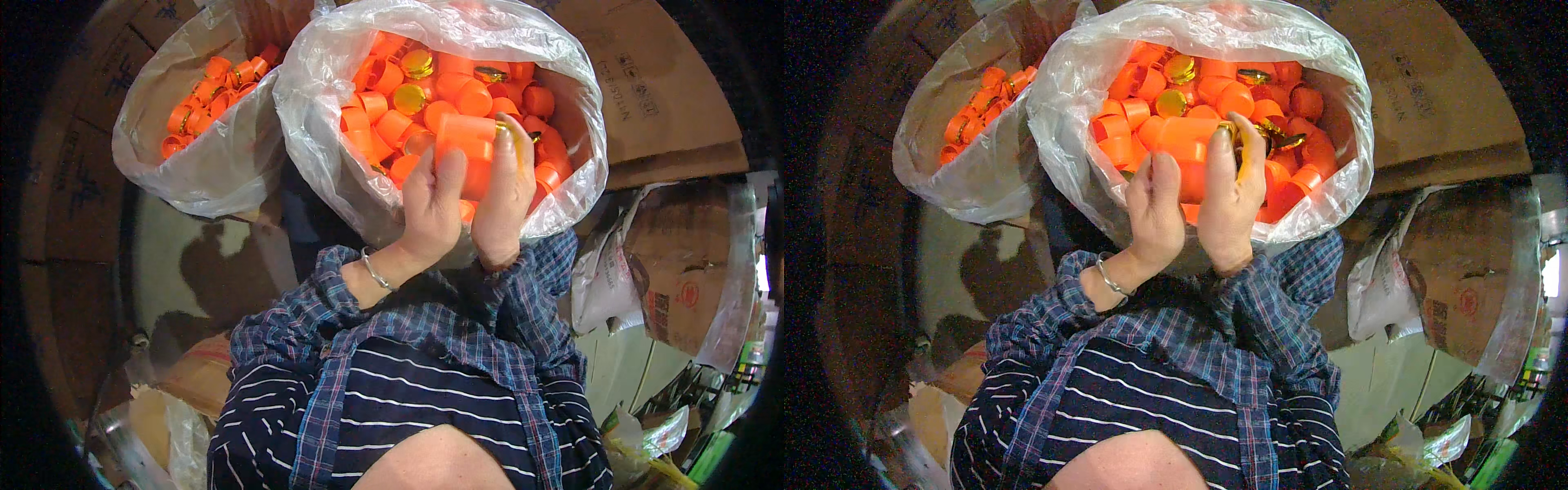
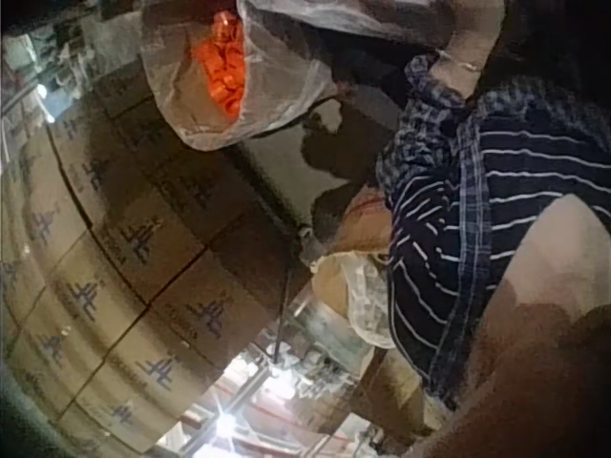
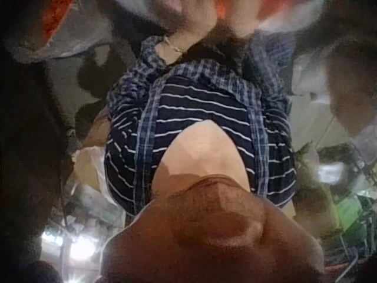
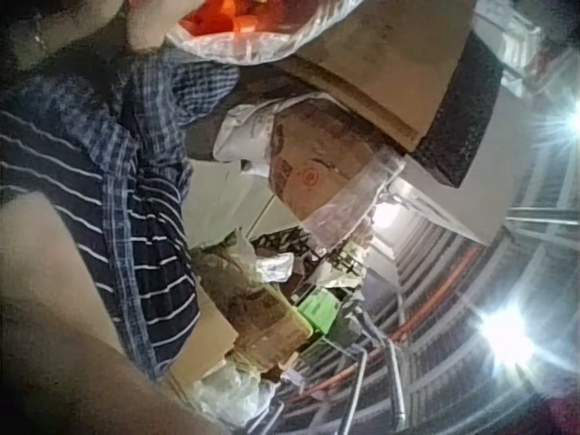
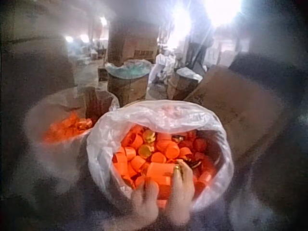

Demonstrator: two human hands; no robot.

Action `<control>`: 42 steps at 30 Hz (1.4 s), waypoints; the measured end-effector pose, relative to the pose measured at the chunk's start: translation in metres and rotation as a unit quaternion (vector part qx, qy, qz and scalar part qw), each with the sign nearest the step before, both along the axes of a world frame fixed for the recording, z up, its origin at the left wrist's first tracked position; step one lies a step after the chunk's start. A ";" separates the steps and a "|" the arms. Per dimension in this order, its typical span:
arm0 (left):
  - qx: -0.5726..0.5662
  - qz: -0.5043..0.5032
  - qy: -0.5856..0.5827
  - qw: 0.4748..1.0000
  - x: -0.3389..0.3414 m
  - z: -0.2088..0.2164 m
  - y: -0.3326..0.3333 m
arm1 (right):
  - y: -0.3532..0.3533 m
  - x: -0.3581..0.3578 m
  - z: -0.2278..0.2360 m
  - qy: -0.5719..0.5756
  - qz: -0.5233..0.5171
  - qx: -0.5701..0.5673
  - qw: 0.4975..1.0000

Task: The person repeatedly picks orange plastic caps and gold lids from a large bag, aligns them, and presses them together by hand. The assembled units are placed into a second bag. The process continues throughout the clip with no other tools or objects handled.

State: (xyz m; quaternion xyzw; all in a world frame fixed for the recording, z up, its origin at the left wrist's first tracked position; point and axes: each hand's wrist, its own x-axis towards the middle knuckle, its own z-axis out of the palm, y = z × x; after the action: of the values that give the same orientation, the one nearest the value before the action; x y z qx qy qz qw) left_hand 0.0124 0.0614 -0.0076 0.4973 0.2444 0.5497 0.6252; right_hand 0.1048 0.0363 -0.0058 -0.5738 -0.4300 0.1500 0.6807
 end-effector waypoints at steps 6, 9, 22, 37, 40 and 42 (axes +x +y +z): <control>-0.343 -0.262 -0.114 0.895 -0.021 0.002 0.041 | -0.002 0.030 0.014 -0.507 0.066 0.134 0.849; -0.327 -0.243 -0.161 0.899 -0.026 0.004 0.047 | 0.013 0.031 0.027 -0.497 0.104 0.131 0.851; -0.307 -0.280 -0.171 0.893 -0.060 -0.009 0.061 | 0.029 -0.008 0.008 -0.456 0.024 0.158 0.875; 0.361 0.470 0.324 0.738 -0.190 0.076 0.175 | 0.087 0.209 -0.058 -0.660 0.058 -0.454 0.596; 0.314 0.066 0.359 0.876 -0.107 0.028 0.133 | 0.100 0.242 -0.104 -0.711 0.074 -0.481 0.507; 0.416 -0.140 0.412 0.798 -0.036 0.004 0.119 | 0.109 0.256 -0.120 -0.726 0.100 -0.466 0.495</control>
State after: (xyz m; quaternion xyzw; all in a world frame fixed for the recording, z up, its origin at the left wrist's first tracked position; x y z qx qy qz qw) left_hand -0.0236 0.1802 -0.0035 0.9180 0.1538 0.2482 0.2685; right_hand 0.3608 0.1455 -0.1254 -0.6671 -0.6951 -0.0742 -0.2574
